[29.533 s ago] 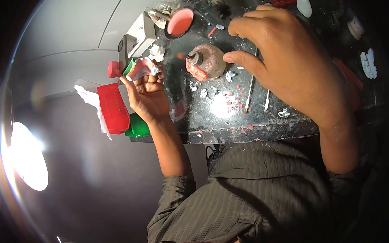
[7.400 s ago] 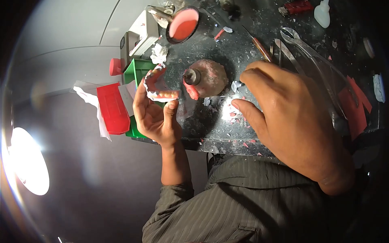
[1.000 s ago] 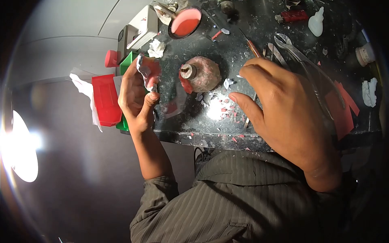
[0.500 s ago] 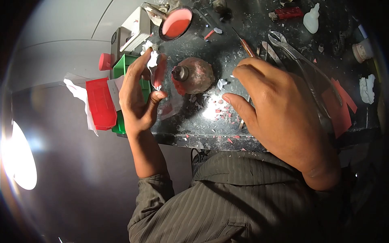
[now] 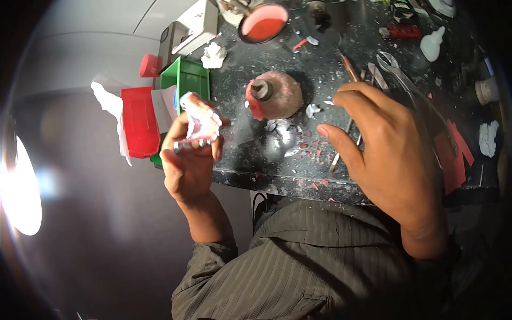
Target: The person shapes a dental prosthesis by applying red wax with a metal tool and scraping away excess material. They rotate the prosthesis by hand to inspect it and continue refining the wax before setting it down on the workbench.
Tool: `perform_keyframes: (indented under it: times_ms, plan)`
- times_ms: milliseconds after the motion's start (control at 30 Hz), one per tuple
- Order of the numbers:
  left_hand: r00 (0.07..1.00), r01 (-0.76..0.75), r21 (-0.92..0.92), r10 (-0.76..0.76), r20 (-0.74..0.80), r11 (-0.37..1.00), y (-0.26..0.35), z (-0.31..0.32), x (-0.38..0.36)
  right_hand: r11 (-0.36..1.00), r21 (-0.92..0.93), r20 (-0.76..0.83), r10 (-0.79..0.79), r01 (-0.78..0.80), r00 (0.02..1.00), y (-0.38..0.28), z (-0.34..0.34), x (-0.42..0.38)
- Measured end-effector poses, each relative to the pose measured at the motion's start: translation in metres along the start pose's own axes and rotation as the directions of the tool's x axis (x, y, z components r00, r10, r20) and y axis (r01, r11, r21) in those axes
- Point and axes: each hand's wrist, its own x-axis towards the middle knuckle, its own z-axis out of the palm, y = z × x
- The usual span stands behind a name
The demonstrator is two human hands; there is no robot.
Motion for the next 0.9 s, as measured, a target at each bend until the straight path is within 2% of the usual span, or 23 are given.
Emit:
perform_keyframes:
  times_ms: [67, 100, 200, 267, 333, 367, 533, 600, 667, 733, 767, 800, 833, 900]
  plan:
    - [0.986, 0.165, -0.205, -0.159, 0.045, 0.965, 0.009, -0.001, -0.014, 0.999, -0.037, 0.054, 0.015, -0.013, 0.998, -0.005, -0.002, 0.002]
    - [0.98, 0.198, -0.239, -0.185, 0.074, 0.951, 0.01, 0.0, -0.018, 1.0, -0.021, 0.052, 0.02, -0.019, 0.998, -0.006, -0.001, 0.003]
    - [0.955, 0.296, -0.288, -0.28, 0.098, 0.911, 0.032, 0.013, -0.027, 0.999, -0.038, 0.059, 0.028, -0.025, 0.998, -0.006, -0.002, 0.005]
    - [0.946, 0.325, -0.289, -0.31, 0.096, 0.901, 0.036, 0.018, -0.034, 0.995, -0.099, 0.048, -0.027, 0.032, 0.998, -0.007, -0.004, 0.006]
    - [0.938, 0.346, -0.345, -0.321, 0.129, 0.873, 0.04, 0.021, -0.04, 0.996, -0.047, 0.084, 0.075, -0.071, 0.994, -0.011, -0.005, 0.007]
    - [0.934, 0.356, -0.346, -0.317, 0.164, 0.868, 0.041, 0.019, -0.04, 0.996, -0.054, 0.086, 0.071, -0.066, 0.994, -0.011, -0.004, 0.007]
    - [0.933, 0.361, -0.26, -0.346, 0.102, 0.896, 0.043, 0.021, -0.038, 0.998, -0.048, 0.071, 0.039, -0.036, 0.997, -0.01, -0.003, 0.007]
    - [0.947, 0.318, -0.259, -0.315, 0.057, 0.912, 0.041, 0.022, -0.034, 0.998, -0.047, 0.069, 0.035, -0.031, 0.997, -0.01, -0.003, 0.008]
    - [0.981, 0.195, -0.255, -0.19, 0.045, 0.947, 0.031, 0.012, -0.027, 0.998, -0.042, 0.064, 0.038, -0.035, 0.997, -0.011, -0.004, 0.007]
    - [0.997, -0.008, -0.032, 0.006, -0.078, 0.999, 0.02, 0.01, -0.008, 0.996, -0.031, 0.103, 0.082, -0.079, 0.991, -0.013, -0.006, 0.007]
    - [0.988, -0.1, 0.129, 0.114, -0.1, 0.987, 0.013, 0.002, 0.0, 0.996, -0.027, 0.1, 0.09, -0.088, 0.991, -0.011, -0.006, 0.007]
    - [0.97, -0.153, 0.319, 0.204, -0.133, 0.935, 0.005, -0.003, 0.008, 0.998, -0.055, 0.076, 0.029, -0.024, 0.997, -0.008, -0.004, 0.006]
    - [0.962, -0.18, 0.398, 0.245, -0.119, 0.9, 0.0, -0.007, 0.014, 0.996, -0.086, 0.054, -0.033, 0.037, 0.998, -0.005, -0.004, 0.005]
    - [0.944, -0.241, 0.548, 0.325, -0.06, 0.801, -0.005, -0.009, 0.026, 0.998, -0.063, 0.047, -0.006, 0.009, 0.999, -0.005, -0.005, 0.004]
